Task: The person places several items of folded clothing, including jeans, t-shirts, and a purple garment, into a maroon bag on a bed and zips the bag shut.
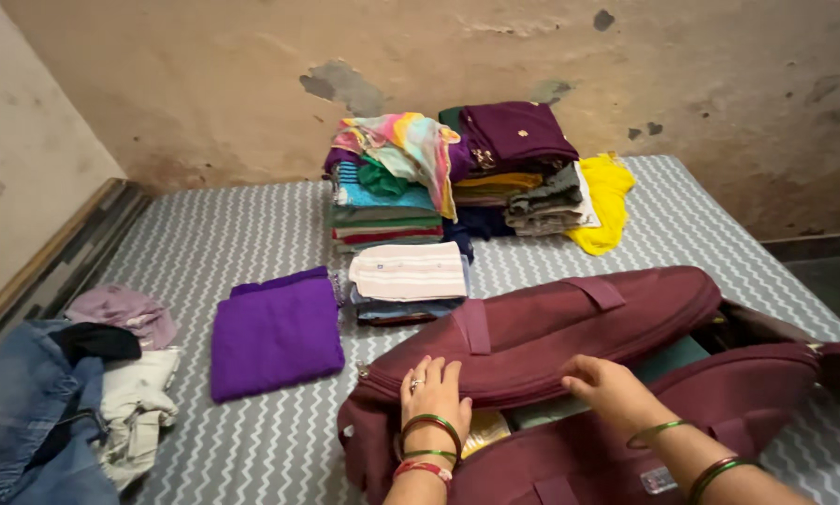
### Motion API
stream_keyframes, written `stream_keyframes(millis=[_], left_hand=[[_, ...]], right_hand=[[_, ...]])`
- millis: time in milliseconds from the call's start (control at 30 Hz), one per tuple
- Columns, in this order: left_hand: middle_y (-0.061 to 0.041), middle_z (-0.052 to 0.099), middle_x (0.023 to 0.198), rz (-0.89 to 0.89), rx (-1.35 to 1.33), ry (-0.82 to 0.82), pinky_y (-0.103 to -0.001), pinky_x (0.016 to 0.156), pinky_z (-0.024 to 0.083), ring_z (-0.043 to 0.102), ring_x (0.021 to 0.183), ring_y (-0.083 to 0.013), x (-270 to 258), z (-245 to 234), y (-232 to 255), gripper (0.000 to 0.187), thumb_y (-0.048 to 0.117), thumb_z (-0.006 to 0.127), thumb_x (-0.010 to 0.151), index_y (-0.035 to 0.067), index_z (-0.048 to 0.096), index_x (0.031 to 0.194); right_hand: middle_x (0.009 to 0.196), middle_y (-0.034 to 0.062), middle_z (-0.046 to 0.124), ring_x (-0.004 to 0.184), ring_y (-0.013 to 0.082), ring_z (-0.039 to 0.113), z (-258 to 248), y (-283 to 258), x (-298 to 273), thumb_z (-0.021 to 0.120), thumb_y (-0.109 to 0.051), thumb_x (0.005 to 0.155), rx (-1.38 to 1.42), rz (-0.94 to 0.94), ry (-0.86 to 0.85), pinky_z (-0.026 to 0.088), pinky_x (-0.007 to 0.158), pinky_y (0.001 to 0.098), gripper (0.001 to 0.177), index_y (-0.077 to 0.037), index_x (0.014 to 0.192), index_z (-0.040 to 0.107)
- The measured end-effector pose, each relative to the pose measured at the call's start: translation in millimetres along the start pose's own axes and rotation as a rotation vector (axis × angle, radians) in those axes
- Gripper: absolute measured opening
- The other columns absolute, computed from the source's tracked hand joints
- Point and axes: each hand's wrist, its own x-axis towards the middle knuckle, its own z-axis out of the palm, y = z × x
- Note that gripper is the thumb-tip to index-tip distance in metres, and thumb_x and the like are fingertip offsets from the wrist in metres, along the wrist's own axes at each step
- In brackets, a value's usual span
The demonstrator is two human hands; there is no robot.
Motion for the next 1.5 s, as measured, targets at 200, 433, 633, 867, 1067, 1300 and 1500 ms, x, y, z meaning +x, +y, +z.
stream_keyframes(millis=[200, 433, 633, 867, 1067, 1300, 1500], left_hand=[[-0.008, 0.055, 0.139, -0.062, -0.085, 0.097, -0.050, 0.117, 0.025, 0.041, 0.138, -0.0290, 25, -5, -28, 0.057, 0.027, 0.079, 0.080, 0.015, 0.058, 0.132], [-0.005, 0.059, 0.133, -0.198, -0.140, 0.036, -0.047, 0.116, 0.030, 0.046, 0.134, -0.0274, 66, -16, -57, 0.050, 0.032, 0.077, 0.084, 0.020, 0.060, 0.129], [-0.006, 0.062, 0.130, -0.249, -0.262, 0.162, -0.046, 0.107, 0.038, 0.051, 0.129, -0.0295, 114, -4, -85, 0.051, 0.030, 0.078, 0.080, 0.019, 0.062, 0.127], [-0.005, 0.062, 0.128, -0.382, -0.337, 0.055, -0.044, 0.105, 0.043, 0.052, 0.127, -0.0292, 185, 50, -114, 0.050, 0.032, 0.077, 0.083, 0.021, 0.061, 0.128], [-0.006, 0.062, 0.128, -0.373, -0.363, 0.058, -0.044, 0.106, 0.041, 0.051, 0.127, -0.0296, 246, 97, -133, 0.050, 0.030, 0.077, 0.083, 0.018, 0.060, 0.129], [-0.008, 0.059, 0.133, -0.392, -0.426, 0.061, -0.043, 0.106, 0.040, 0.049, 0.130, -0.0308, 264, 123, -153, 0.059, 0.026, 0.080, 0.080, 0.017, 0.056, 0.133], [-0.010, 0.038, 0.156, -0.319, -0.370, 0.023, -0.047, 0.114, 0.028, 0.032, 0.143, -0.0324, 258, 114, -144, 0.093, 0.025, 0.088, 0.072, 0.018, 0.039, 0.151]], right_hand=[[0.099, 0.0078, 0.079, 0.092, 0.0158, 0.072, -4, -51, 36, 0.069, -0.023, 0.092, -0.100, -0.049, 0.011, 0.056, 0.087, 0.0323, 0.027, -0.006, 0.111, 0.073], [0.098, 0.0089, 0.079, 0.091, 0.0187, 0.072, 10, -82, 107, 0.069, -0.026, 0.092, -0.093, -0.137, 0.013, 0.058, 0.085, 0.0340, 0.028, -0.007, 0.112, 0.073], [0.098, 0.0084, 0.081, 0.093, 0.0186, 0.074, 27, -98, 182, 0.068, -0.027, 0.091, -0.027, -0.193, -0.028, 0.057, 0.088, 0.0331, 0.030, -0.005, 0.111, 0.075], [0.111, 0.0110, 0.079, 0.106, 0.0219, 0.073, 63, -61, 295, 0.069, -0.034, 0.090, -0.025, -0.070, -0.019, 0.055, 0.094, 0.0349, 0.042, -0.006, 0.121, 0.073], [0.125, 0.0186, 0.072, 0.118, 0.0279, 0.067, 114, -9, 399, 0.073, -0.038, 0.089, 0.122, 0.098, -0.061, 0.049, 0.102, 0.0374, 0.062, 0.003, 0.134, 0.061], [0.114, 0.0205, 0.073, 0.103, 0.0306, 0.072, 144, 7, 462, 0.078, -0.034, 0.087, 0.147, 0.340, -0.051, 0.058, 0.090, 0.0418, 0.059, 0.002, 0.131, 0.061], [0.098, 0.0137, 0.073, 0.085, 0.0249, 0.070, 146, -9, 460, 0.075, -0.024, 0.086, 0.520, 0.345, -0.134, 0.057, 0.075, 0.0387, 0.037, 0.000, 0.114, 0.070]])
